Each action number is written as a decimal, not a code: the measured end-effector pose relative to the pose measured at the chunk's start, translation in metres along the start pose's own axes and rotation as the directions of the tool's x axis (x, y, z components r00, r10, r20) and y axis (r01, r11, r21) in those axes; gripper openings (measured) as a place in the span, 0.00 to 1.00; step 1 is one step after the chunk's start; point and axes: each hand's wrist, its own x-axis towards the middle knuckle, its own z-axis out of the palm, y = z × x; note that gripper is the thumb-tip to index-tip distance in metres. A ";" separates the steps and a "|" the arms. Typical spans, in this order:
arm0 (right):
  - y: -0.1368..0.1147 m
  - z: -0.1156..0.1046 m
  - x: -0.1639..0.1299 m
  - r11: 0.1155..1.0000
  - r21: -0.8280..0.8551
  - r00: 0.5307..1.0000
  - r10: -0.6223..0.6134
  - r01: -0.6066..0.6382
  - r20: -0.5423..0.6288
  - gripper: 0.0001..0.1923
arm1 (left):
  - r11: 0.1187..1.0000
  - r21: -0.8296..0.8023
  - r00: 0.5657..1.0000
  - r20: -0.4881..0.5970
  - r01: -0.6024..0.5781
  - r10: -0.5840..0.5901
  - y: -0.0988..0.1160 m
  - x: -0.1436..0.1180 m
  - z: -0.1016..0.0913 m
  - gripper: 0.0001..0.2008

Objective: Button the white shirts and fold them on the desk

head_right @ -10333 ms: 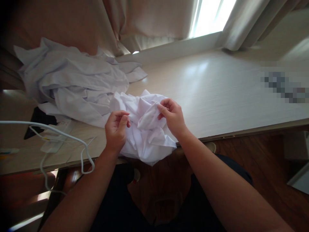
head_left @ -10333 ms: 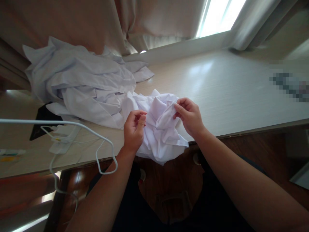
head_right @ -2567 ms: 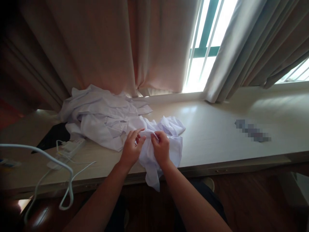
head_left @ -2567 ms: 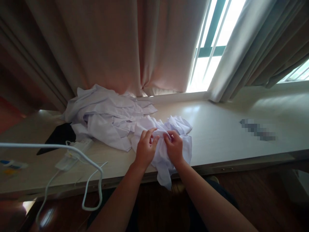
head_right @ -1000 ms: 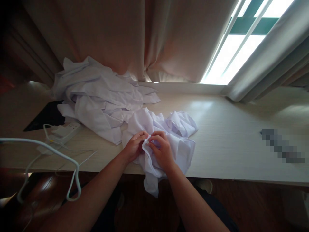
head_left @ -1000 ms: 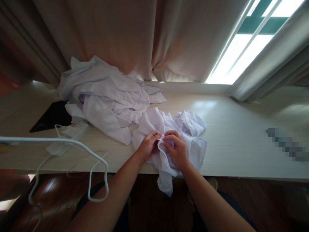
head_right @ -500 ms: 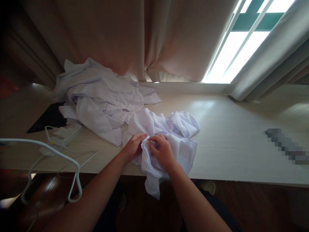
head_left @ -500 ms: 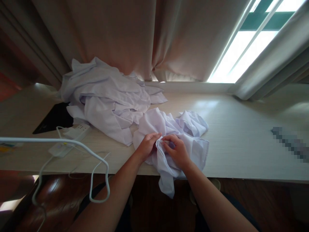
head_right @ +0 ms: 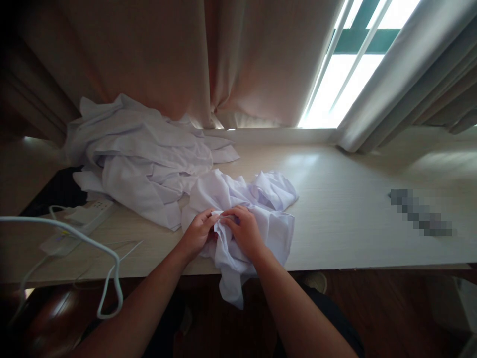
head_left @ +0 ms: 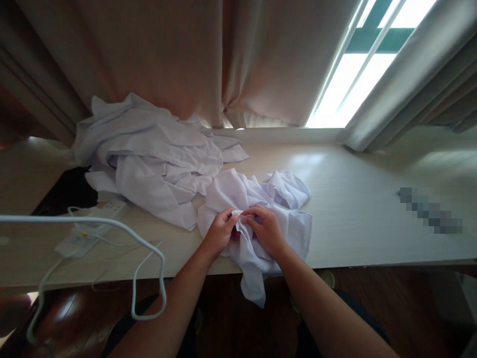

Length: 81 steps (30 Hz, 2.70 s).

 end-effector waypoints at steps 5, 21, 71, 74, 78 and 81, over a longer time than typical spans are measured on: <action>-0.002 0.004 0.003 0.999 0.037 0.997 0.032 -0.029 -0.073 0.03 | 0.965 0.228 0.990 -0.028 -0.127 0.137 -0.003 0.002 0.000 0.16; 0.003 0.010 0.004 0.984 -0.036 0.978 0.167 -0.173 -0.124 0.06 | 0.909 0.357 0.939 -0.183 -0.213 0.292 -0.007 0.004 0.005 0.13; -0.005 0.022 -0.006 0.989 0.024 0.963 0.146 -0.145 -0.227 0.08 | 0.913 -0.407 0.975 -0.211 -0.024 -0.068 -0.010 0.001 0.007 0.17; -0.004 0.023 -0.006 0.990 0.023 0.963 0.140 -0.139 -0.231 0.08 | 0.909 -0.416 0.977 -0.208 -0.036 -0.057 -0.012 0.001 0.010 0.15; -0.002 0.024 -0.007 0.991 0.012 0.961 0.130 -0.131 -0.243 0.08 | 0.910 -0.411 0.976 -0.216 -0.064 -0.029 -0.014 0.001 0.012 0.14; -0.001 0.024 -0.008 0.989 0.024 0.957 0.144 -0.143 -0.253 0.08 | 0.919 -0.387 0.973 -0.229 -0.076 -0.017 -0.014 0.001 0.013 0.13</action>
